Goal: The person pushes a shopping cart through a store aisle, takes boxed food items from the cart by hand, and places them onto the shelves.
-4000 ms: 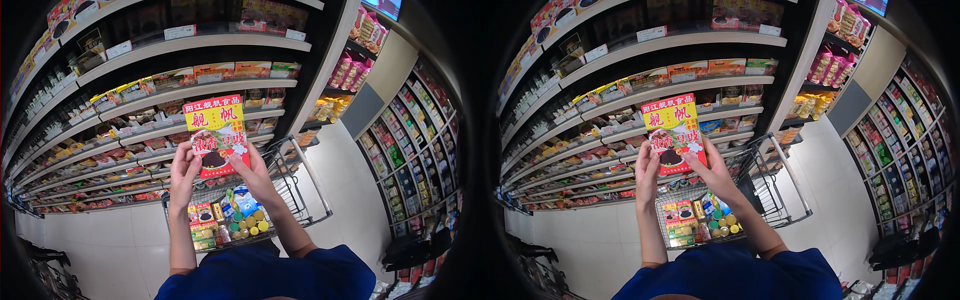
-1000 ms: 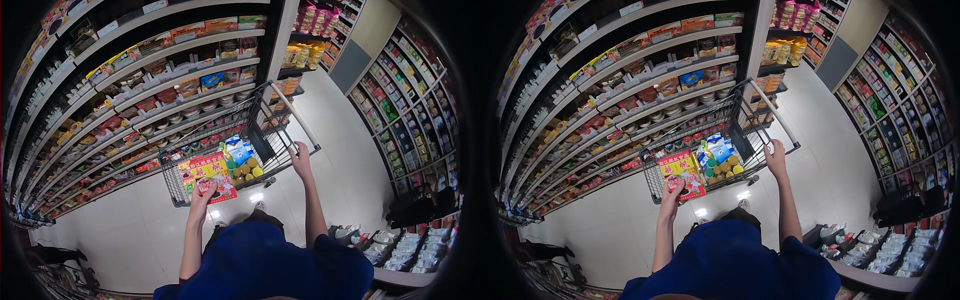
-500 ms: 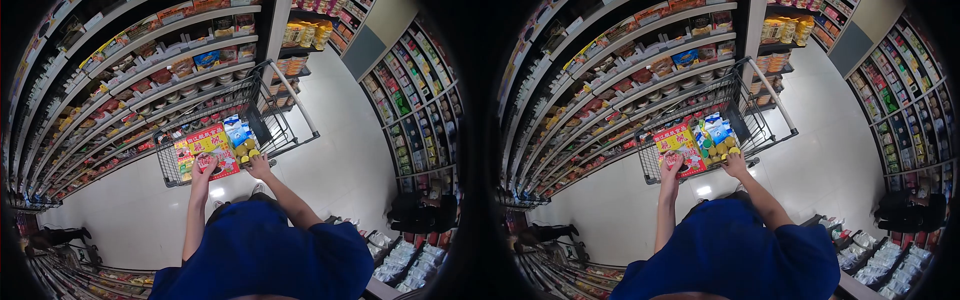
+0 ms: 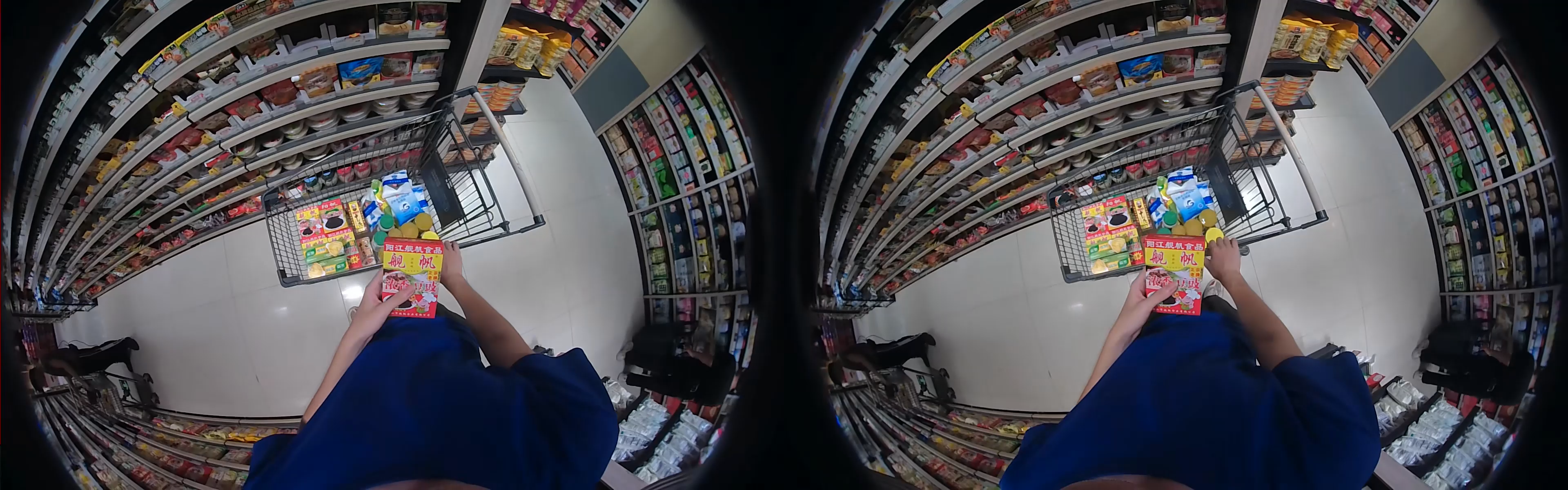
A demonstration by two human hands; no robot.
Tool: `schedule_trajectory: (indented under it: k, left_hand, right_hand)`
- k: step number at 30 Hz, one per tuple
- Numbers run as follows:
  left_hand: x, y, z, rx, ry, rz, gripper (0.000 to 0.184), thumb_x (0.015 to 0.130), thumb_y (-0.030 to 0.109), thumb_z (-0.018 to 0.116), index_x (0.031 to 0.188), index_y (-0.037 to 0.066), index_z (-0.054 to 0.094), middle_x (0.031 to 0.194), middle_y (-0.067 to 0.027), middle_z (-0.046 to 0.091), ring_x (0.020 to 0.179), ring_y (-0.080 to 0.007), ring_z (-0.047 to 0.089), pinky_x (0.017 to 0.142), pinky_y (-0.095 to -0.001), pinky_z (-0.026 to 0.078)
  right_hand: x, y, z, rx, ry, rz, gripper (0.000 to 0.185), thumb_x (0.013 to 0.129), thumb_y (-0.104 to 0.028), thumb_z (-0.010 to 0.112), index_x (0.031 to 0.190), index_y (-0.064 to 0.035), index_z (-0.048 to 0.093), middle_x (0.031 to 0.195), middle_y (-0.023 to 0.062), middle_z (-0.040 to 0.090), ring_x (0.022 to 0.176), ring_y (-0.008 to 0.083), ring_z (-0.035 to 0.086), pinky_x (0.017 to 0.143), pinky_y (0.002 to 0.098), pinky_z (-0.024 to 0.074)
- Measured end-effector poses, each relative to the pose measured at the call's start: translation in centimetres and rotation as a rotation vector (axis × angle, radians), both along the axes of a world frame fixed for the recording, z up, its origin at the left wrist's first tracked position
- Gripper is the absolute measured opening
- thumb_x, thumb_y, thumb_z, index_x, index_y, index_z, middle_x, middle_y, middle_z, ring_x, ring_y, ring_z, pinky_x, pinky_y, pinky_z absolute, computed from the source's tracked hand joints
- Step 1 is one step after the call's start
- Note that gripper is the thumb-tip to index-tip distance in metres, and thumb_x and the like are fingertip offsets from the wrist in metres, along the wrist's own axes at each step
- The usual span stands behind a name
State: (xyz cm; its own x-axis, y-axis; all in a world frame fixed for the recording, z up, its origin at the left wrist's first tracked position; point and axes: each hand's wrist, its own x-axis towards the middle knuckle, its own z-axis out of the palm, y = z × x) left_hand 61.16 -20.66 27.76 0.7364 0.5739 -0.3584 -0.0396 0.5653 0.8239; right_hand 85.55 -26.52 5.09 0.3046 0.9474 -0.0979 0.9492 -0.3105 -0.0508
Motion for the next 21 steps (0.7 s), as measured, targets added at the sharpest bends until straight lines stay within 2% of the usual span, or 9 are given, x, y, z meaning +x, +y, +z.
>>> schedule_trajectory:
  k: [3,4,7,8,12,14,17,19,21]
  left_hand:
    - [-1.2,0.2,-0.3,0.045,-0.005,0.02,0.05,0.091,0.01,0.071,0.135,0.003,0.049,0.123,-0.0081,0.064,0.11,-0.014,0.063,0.094,-0.0291,0.051]
    - [-1.7,0.6,-0.3,0.043,-0.003,0.026,0.05,0.091,0.01,0.071,0.135,0.003,0.049,0.123,-0.0081,0.064,0.11,-0.014,0.063,0.094,-0.0291,0.051]
    - [-3.6,1.5,-0.5,-0.008,0.034,0.097,0.05,0.091,0.011,0.072,0.135,0.003,0.049,0.121,-0.0081,0.064,0.108,-0.0143,0.064,0.093,-0.0285,0.052]
    - [-4.3,2.0,-0.5,-0.027,0.045,0.131,0.049,0.091,0.012,0.072,0.134,0.003,0.05,0.12,-0.0082,0.065,0.106,-0.0143,0.065,0.092,-0.0287,0.052]
    - [-7.3,3.9,-0.5,0.003,0.044,0.226,0.047,0.091,0.014,0.072,0.131,0.003,0.051,0.116,-0.0082,0.066,0.103,-0.014,0.065,0.089,-0.0297,0.054]
    - [-8.8,4.6,-0.4,0.012,0.042,0.27,0.043,0.092,0.013,0.071,0.128,0.003,0.052,0.115,-0.0083,0.066,0.104,-0.0144,0.066,0.089,-0.0299,0.054]
    - [-11.4,5.8,-0.3,-0.027,0.004,0.303,0.041,0.092,0.013,0.071,0.128,0.003,0.052,0.115,-0.008,0.066,0.104,-0.0145,0.066,0.089,-0.0302,0.054]
    - [-13.0,6.8,-1.3,-0.025,0.023,0.308,0.039,0.093,0.012,0.07,0.127,0.003,0.053,0.113,-0.0074,0.066,0.101,-0.0131,0.066,0.086,-0.0284,0.054]
    - [-14.2,7.3,-2.8,0.021,0.025,0.301,0.038,0.093,0.013,0.07,0.126,0.004,0.054,0.113,-0.007,0.066,0.1,-0.0125,0.065,0.085,-0.0274,0.053]
  right_hand:
    - [-0.3,-1.3,0.0,-0.001,-0.007,-0.03,0.054,0.088,-0.058,0.06,0.1,-0.0066,0.069,0.104,0.0117,0.065,0.109,0.0253,0.057,0.098,0.0417,0.0366]
    - [-0.4,-1.5,0.1,0.023,0.025,-0.063,0.062,0.087,-0.064,0.057,0.098,-0.0044,0.069,0.103,0.0125,0.065,0.107,0.0268,0.057,0.097,0.0423,0.0377]
    - [-0.5,-3.0,1.1,0.05,0.023,-0.085,0.069,0.087,-0.068,0.053,0.097,-0.0025,0.07,0.102,0.0134,0.065,0.106,0.0287,0.057,0.097,0.0431,0.0381]
    - [-0.3,-3.4,1.4,-0.008,0.079,-0.116,0.073,0.087,-0.071,0.052,0.105,-0.0025,0.067,0.104,0.0142,0.064,0.109,0.029,0.056,0.101,0.0449,0.0367]
    - [0.3,-5.1,1.8,0.037,0.013,-0.096,0.072,0.089,-0.07,0.049,0.1,-0.0014,0.069,0.102,0.0144,0.064,0.104,0.0304,0.056,0.101,0.0456,0.0361]
    - [0.9,-6.1,2.1,-0.068,-0.018,-0.132,0.073,0.09,-0.069,0.049,0.111,-0.001,0.065,0.109,0.0163,0.062,0.113,0.0323,0.054,0.109,0.0482,0.0325]
    - [2.2,-7.2,2.9,-0.204,0.009,-0.156,0.077,0.091,-0.07,0.046,0.117,-0.0002,0.062,0.116,0.0173,0.06,0.118,0.0339,0.052,0.111,0.05,0.0303]
    - [3.5,-8.4,1.3,-0.194,-0.019,-0.159,0.076,0.091,-0.072,0.043,0.114,-0.0028,0.064,0.117,0.0148,0.06,0.12,0.0314,0.051,0.113,0.0526,0.0266]
    - [3.8,-9.0,1.8,-0.31,0.028,-0.239,0.081,0.09,-0.074,0.04,0.124,-0.0038,0.06,0.136,0.0154,0.053,0.133,0.0326,0.042,0.116,0.0573,0.0213]
